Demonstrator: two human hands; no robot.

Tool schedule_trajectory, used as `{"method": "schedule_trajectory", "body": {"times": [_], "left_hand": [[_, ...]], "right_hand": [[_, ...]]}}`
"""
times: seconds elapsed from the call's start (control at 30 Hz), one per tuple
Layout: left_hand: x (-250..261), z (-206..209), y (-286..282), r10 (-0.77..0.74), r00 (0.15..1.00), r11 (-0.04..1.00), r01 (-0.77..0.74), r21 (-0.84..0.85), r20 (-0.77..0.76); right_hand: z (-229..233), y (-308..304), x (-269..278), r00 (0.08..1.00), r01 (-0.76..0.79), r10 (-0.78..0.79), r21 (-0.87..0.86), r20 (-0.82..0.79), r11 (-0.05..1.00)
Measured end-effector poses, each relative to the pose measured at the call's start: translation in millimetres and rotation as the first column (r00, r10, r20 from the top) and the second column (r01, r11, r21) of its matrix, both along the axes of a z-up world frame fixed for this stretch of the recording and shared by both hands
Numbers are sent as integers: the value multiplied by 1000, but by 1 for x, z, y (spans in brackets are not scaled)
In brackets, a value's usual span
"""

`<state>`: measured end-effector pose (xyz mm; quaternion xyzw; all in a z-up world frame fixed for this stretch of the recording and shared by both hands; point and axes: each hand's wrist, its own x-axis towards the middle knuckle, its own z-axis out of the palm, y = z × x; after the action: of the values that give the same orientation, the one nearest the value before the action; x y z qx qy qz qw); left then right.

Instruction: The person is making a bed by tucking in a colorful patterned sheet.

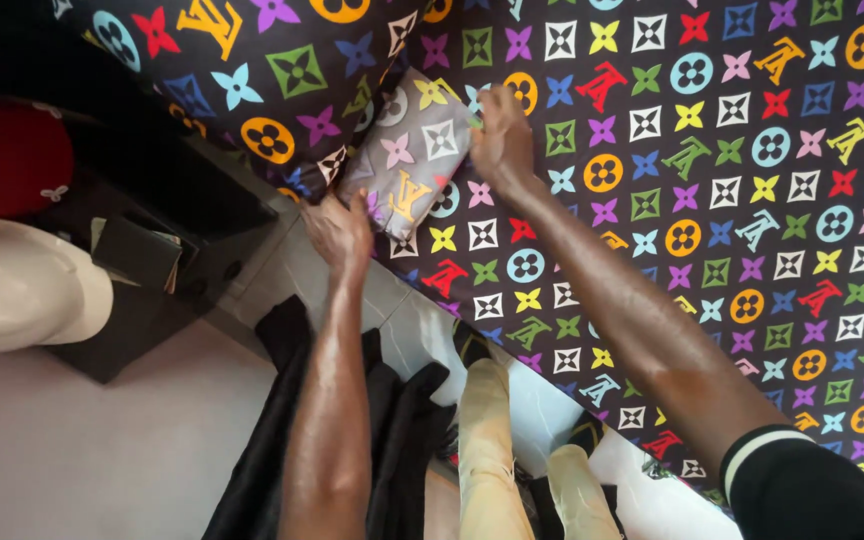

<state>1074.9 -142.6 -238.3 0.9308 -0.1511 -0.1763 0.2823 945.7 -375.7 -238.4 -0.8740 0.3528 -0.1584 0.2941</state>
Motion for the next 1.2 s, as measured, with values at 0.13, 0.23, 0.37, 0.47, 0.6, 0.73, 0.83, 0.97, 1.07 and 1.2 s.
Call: {"method": "schedule_trajectory", "body": {"times": [0.13, 0.23, 0.37, 0.47, 0.6, 0.73, 0.83, 0.97, 1.07, 1.2], "left_hand": [[-55, -3, 0, -105, 981, 939, 44, 340, 162], [-81, -4, 1, -207, 951, 967, 162, 198, 230], [-84, -20, 9, -494, 850, 867, 465, 181, 185], [-82, -6, 4, -514, 849, 850, 485, 205, 121], [-78, 7, 5, -397, 914, 916, 388, 101, 88], [-64, 8, 16, -213, 945, 971, 233, -51, 247], [-45, 6, 11, -56, 987, 963, 92, -253, 149], [-22, -21, 7, 61, 998, 943, -56, -328, 2], [-8, -30, 10, 118, 978, 909, -176, -377, -173], [-1, -18, 11, 44, 967, 921, -137, -366, -251]], "right_hand": [[-18, 27, 3, 959, -282, 283, -125, -7, 951], [-18, 38, 4, 861, -429, 430, 66, -270, 901], [-24, 39, -3, 818, -475, 465, 59, -338, 878], [-11, 46, -10, 853, -451, 439, 28, -283, 892], [-10, 66, -30, 988, -146, 146, -1, -52, 989], [-36, 82, -25, 960, 253, -280, 497, -21, 830], [-59, 83, -17, 870, 378, -484, 759, -96, 529], [-77, 79, -2, 785, 218, -615, 961, -71, 168], [-83, 78, 7, 819, 197, -565, 974, -100, 114], [-56, 88, 20, 825, 192, -561, 965, -60, 179]]}}
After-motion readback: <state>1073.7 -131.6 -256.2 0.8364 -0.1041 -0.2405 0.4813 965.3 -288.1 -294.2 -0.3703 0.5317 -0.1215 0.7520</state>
